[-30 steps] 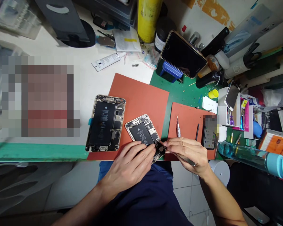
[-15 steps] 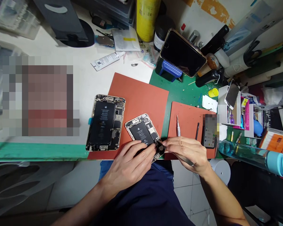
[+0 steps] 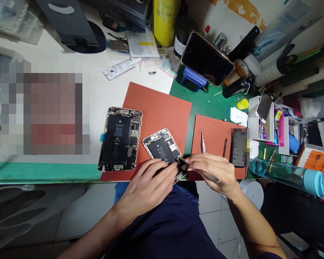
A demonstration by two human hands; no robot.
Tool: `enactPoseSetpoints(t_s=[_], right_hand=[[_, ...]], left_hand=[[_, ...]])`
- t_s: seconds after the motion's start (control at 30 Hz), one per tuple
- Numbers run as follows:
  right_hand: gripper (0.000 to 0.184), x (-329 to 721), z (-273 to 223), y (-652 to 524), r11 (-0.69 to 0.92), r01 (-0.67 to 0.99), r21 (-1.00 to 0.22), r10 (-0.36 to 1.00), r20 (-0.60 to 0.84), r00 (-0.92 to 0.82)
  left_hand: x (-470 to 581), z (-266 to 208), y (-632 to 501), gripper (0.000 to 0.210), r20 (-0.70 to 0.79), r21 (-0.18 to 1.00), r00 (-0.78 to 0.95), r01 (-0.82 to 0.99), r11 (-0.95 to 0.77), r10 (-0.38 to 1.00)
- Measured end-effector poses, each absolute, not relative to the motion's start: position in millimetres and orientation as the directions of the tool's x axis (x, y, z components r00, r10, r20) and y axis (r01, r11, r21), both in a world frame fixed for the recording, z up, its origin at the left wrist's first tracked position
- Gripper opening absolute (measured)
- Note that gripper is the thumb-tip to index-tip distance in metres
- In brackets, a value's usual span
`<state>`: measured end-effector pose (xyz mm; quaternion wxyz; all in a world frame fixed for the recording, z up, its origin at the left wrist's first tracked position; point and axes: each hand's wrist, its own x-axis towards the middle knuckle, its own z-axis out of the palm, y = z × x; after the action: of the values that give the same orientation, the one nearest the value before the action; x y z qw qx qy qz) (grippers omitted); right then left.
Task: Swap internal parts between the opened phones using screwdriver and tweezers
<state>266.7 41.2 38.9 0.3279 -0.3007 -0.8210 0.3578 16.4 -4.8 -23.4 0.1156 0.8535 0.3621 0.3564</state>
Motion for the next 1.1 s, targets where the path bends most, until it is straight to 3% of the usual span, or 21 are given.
enactPoseSetpoints(t_s=[0.47,0.63,0.7,0.77,0.87,0.97,1.1], right_hand=[[0.031,264,40,41,0.506,0.317,-0.802,0.808,0.311,-0.501],[0.031,266,48,25,0.413,0.351,-0.84,0.905,0.337,-0.259],[0.023,265,52,11,0.281,0.28,-0.918,0.96,0.269,-0.08],[0.014,262,55,-5,0.102,0.118,-0.988,0.994,0.107,0.036],[0.015,253,53,-23,-0.147,-0.004,-0.989,0.988,-0.147,0.05],[0.015,241,45,-27,-0.303,0.197,-0.932,0.953,-0.296,0.063],[0.014,229,32,-17,-0.267,0.446,-0.854,0.963,-0.25,0.099]], left_hand=[[16,-22,-2,0.035,0.512,0.439,0.502,0.545,-0.714,0.697],[17,-20,-3,0.04,0.504,0.436,0.498,0.558,-0.706,0.705],[16,-20,-3,0.043,0.508,0.421,0.502,0.564,-0.71,0.7],[15,-21,-4,0.044,0.508,0.399,0.506,0.579,-0.711,0.697],[14,-21,-4,0.044,0.488,0.399,0.515,0.586,-0.705,0.704],[13,-22,-4,0.045,0.475,0.429,0.515,0.573,-0.699,0.714],[12,-22,-5,0.05,0.471,0.44,0.513,0.569,-0.695,0.717]])
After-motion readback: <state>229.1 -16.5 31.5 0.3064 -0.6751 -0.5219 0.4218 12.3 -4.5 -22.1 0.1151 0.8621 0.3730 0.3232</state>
